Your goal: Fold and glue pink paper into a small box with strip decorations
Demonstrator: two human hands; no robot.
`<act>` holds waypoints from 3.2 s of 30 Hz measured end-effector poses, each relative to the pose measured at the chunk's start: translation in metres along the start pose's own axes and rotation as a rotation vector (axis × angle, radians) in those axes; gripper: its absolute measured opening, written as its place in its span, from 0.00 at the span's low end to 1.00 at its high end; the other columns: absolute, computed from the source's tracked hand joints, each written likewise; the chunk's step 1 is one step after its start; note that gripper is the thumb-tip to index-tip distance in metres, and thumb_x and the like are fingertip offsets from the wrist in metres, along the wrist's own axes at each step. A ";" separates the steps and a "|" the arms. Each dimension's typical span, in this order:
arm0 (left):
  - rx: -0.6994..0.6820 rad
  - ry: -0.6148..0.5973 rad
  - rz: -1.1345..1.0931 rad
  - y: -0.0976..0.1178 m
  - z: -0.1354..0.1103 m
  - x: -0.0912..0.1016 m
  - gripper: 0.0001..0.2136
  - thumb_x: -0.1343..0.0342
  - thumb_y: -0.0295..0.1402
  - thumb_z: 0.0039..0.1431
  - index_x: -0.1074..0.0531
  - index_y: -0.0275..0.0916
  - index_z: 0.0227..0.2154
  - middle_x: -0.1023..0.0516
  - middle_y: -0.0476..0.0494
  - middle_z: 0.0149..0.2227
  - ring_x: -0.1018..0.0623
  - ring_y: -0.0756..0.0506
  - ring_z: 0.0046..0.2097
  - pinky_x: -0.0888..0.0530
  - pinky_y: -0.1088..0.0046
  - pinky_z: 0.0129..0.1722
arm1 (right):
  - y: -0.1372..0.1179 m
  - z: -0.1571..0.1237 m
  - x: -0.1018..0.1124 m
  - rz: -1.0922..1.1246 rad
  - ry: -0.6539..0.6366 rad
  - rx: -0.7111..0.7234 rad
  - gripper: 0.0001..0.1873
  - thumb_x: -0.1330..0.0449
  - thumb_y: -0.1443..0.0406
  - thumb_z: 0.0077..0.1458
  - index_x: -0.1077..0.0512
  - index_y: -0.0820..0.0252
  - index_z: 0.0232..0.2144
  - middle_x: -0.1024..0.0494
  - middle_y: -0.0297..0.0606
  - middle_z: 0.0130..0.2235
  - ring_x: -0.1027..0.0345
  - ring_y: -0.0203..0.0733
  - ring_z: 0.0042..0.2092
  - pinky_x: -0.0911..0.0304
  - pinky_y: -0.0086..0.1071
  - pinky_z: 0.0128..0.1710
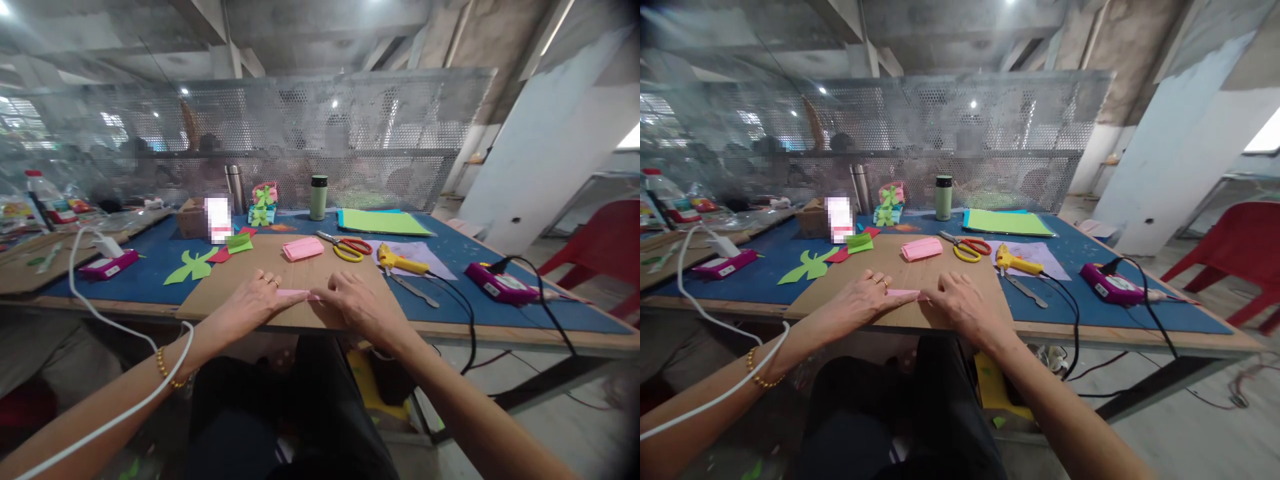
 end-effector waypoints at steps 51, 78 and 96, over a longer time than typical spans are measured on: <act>0.305 0.235 -0.123 0.000 -0.023 -0.004 0.11 0.51 0.24 0.66 0.23 0.38 0.39 0.27 0.39 0.39 0.32 0.42 0.41 0.39 0.64 0.40 | 0.002 0.010 -0.001 -0.075 -0.094 0.115 0.09 0.44 0.70 0.64 0.25 0.64 0.32 0.27 0.43 0.34 0.38 0.42 0.36 0.49 0.34 0.36; 0.605 -0.118 -0.891 -0.038 0.008 -0.020 0.03 0.47 0.29 0.56 0.29 0.39 0.32 0.25 0.48 0.34 0.28 0.46 0.37 0.36 0.72 0.34 | 0.033 0.035 -0.014 0.438 -0.163 -0.162 0.11 0.48 0.66 0.62 0.24 0.59 0.35 0.21 0.39 0.35 0.30 0.40 0.37 0.42 0.30 0.35; 0.540 0.017 -0.366 -0.014 -0.002 -0.008 0.05 0.47 0.29 0.63 0.27 0.39 0.33 0.27 0.40 0.40 0.29 0.39 0.45 0.36 0.60 0.43 | 0.034 0.034 -0.024 0.378 -0.100 -0.258 0.06 0.44 0.66 0.60 0.27 0.59 0.34 0.23 0.39 0.36 0.31 0.40 0.37 0.41 0.30 0.36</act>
Point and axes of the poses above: each hand's wrist, its own z-axis towards the middle knuckle, its own x-axis out of the back of the hand, y = z × x, the point moved 3 cm from there along z, towards the middle knuckle
